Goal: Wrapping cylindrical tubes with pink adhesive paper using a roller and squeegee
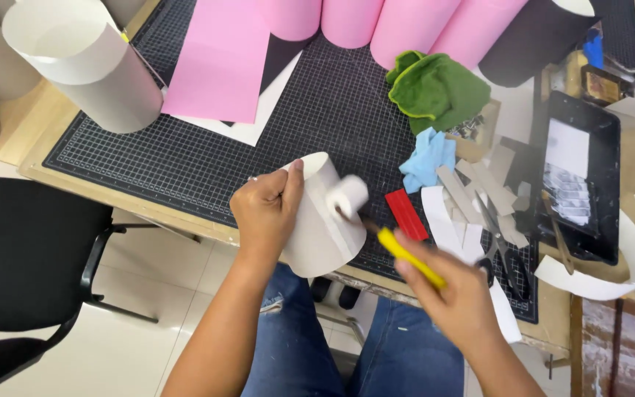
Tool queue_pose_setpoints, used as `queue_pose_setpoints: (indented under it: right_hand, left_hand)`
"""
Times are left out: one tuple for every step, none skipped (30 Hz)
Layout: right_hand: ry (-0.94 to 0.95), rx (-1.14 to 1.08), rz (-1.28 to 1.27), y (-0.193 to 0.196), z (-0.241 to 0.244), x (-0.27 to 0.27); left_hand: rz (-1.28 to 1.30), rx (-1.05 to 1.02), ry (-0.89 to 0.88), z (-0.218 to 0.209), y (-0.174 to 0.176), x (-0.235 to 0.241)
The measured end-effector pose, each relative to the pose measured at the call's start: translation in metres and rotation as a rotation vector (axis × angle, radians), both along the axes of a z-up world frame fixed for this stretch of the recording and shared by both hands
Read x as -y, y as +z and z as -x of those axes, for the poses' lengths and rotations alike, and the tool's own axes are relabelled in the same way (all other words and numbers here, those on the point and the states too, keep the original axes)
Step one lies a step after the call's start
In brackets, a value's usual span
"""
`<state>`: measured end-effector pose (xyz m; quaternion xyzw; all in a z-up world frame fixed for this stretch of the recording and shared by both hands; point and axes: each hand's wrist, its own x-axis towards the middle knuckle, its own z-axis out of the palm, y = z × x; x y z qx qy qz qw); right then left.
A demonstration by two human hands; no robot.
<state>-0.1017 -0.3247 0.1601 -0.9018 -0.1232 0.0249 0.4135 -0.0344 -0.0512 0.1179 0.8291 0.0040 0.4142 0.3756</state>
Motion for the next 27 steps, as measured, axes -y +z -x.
queue_pose_setpoints:
  right_hand:
    - [0.009,0.001,0.000,0.002,0.011,0.006]
    - [-0.039,-0.048,-0.071,0.003,0.023,0.012]
    - [-0.088,-0.106,-0.140,0.004,0.038,0.020]
    - [-0.081,-0.115,-0.137,0.005,0.038,0.026]
    - [-0.064,-0.002,-0.084,0.005,0.043,0.031]
    - [-0.047,0.109,-0.029,0.006,0.049,0.035]
    - [-0.046,0.116,-0.028,0.008,0.049,0.034]
    - [-0.063,0.088,-0.034,0.011,0.050,0.033]
    - [-0.070,0.061,-0.043,0.013,0.049,0.030]
    - [-0.060,0.070,-0.045,0.012,0.043,0.026]
    - [-0.060,0.038,-0.050,0.010,0.042,0.023]
    - [-0.061,0.006,-0.056,0.007,0.040,0.020]
    - [-0.066,0.003,-0.058,0.010,0.030,0.014]
    - [-0.039,0.088,-0.011,0.013,0.019,0.008]
    - [-0.021,0.176,0.041,0.017,0.010,0.003]
    - [-0.035,0.174,0.042,0.017,0.010,0.000]
    - [-0.032,0.145,-0.043,0.016,0.005,-0.003]
    - [-0.029,0.115,-0.128,0.016,0.000,-0.007]
    - [-0.029,0.122,-0.128,0.014,0.008,-0.002]
    - [-0.033,0.086,-0.116,0.010,0.016,0.002]
    - [-0.030,0.037,-0.102,0.006,0.027,0.008]
    - [-0.022,0.030,-0.098,0.008,0.037,0.016]
    - [-0.075,-0.037,-0.067,0.009,0.046,0.024]
    - [-0.129,-0.104,-0.034,0.011,0.055,0.033]
    - [-0.144,-0.113,-0.032,0.010,0.058,0.035]
    - [-0.123,-0.029,-0.017,0.009,0.060,0.036]
    - [-0.098,0.069,-0.002,0.008,0.056,0.039]
  left_hand:
    - [0.000,0.001,0.009,-0.002,0.002,-0.003]
    - [0.021,-0.016,-0.001,-0.004,0.002,-0.005]
    - [0.044,-0.041,-0.011,-0.003,0.002,-0.006]
    - [0.046,-0.049,-0.003,-0.003,0.001,-0.004]
    - [0.017,-0.061,0.002,-0.006,0.001,-0.001]
    - [-0.012,-0.072,0.007,-0.008,0.002,0.003]
    - [-0.011,-0.065,0.007,-0.009,0.001,0.007]
    - [-0.038,-0.031,0.005,-0.010,0.001,0.011]
    - [-0.067,0.006,0.012,-0.010,0.001,0.012]
    - [-0.069,0.014,0.022,-0.011,0.002,0.011]
    - [-0.084,-0.002,0.024,-0.010,0.001,0.013]
    - [-0.100,-0.019,0.025,-0.010,0.000,0.014]
    - [-0.102,-0.022,0.021,-0.010,-0.003,0.015]
    - [-0.161,-0.019,0.027,-0.010,-0.006,0.016]
    - [-0.218,-0.013,0.025,-0.011,-0.008,0.019]
    - [-0.218,-0.013,0.012,-0.008,-0.008,0.020]
    - [-0.226,-0.022,0.017,-0.009,-0.006,0.019]
    - [-0.233,-0.031,0.023,-0.009,-0.004,0.017]
    - [-0.233,-0.024,0.024,-0.011,-0.001,0.015]
    - [-0.201,-0.021,0.015,-0.013,0.001,0.013]
    - [-0.166,-0.032,0.012,-0.009,0.001,0.010]
    - [-0.163,-0.039,0.019,-0.010,0.002,0.010]
    - [-0.128,-0.050,0.006,-0.012,0.003,0.010]
    - [-0.093,-0.061,-0.007,-0.014,0.005,0.011]
    - [-0.090,-0.070,-0.023,-0.014,0.005,0.011]
    - [-0.123,-0.082,0.003,-0.015,0.005,0.012]
    - [-0.156,-0.079,0.033,-0.021,0.008,0.014]
